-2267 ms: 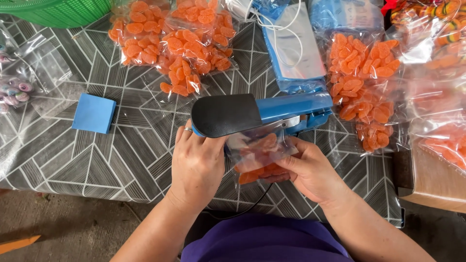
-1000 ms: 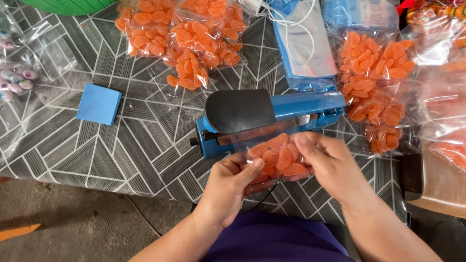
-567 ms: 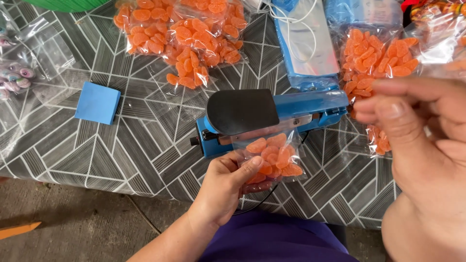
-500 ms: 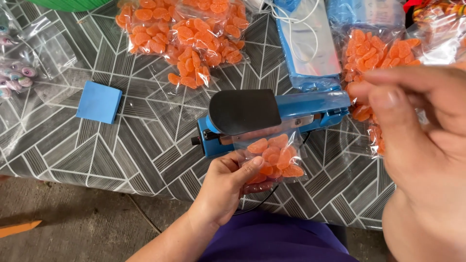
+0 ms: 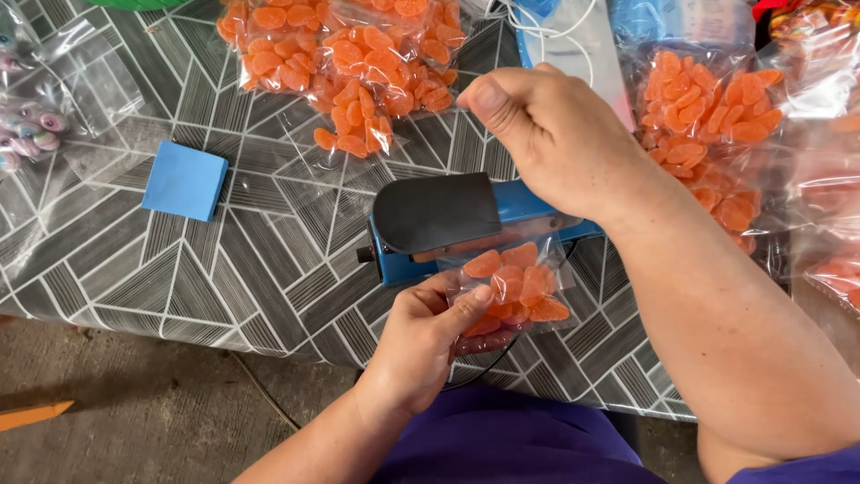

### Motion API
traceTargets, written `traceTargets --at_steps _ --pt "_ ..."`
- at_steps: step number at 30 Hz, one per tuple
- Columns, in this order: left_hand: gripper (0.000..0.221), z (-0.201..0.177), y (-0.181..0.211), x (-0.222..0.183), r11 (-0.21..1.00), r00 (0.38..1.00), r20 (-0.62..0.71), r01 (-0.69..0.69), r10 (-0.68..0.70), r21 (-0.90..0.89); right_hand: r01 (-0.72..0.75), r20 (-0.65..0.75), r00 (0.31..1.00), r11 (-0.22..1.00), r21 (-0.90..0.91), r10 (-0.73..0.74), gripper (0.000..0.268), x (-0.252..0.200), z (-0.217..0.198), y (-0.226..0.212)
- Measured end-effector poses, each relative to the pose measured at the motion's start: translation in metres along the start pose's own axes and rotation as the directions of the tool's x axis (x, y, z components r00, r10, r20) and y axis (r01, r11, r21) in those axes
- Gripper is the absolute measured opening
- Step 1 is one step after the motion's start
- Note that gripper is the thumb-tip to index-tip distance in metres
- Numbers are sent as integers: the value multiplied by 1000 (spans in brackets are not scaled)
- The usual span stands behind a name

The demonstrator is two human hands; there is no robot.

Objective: The person fills small clear plastic bags with orange gummy candies and seals them using a blue manual heat sealer on a table.

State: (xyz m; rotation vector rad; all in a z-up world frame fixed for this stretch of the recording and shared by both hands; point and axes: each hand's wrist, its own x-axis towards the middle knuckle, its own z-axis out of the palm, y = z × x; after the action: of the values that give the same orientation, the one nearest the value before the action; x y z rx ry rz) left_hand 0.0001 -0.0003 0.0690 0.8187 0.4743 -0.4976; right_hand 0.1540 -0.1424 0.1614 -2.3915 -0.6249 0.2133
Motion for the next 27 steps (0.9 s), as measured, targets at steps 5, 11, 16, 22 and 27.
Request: traceTargets --at_steps 5,11,16,22,27 --pt "42 3 3 -2 999 1000 1 1 -1 -42 -66 44 996 990 -126 72 57 3 13 5" --pt "37 1 -1 -1 998 1000 7 1 0 -69 -35 40 998 992 -124 40 57 4 17 6" --pt "19 -2 -8 1 997 999 19 -35 37 -73 -86 41 995 984 -156 94 59 3 15 2" --pt "14 -5 -11 3 996 997 46 -54 58 -77 -61 54 996 987 -147 69 63 4 21 3" --pt "13 -7 -12 5 994 997 47 -60 64 -88 -84 58 994 977 -195 98 55 5 24 3"
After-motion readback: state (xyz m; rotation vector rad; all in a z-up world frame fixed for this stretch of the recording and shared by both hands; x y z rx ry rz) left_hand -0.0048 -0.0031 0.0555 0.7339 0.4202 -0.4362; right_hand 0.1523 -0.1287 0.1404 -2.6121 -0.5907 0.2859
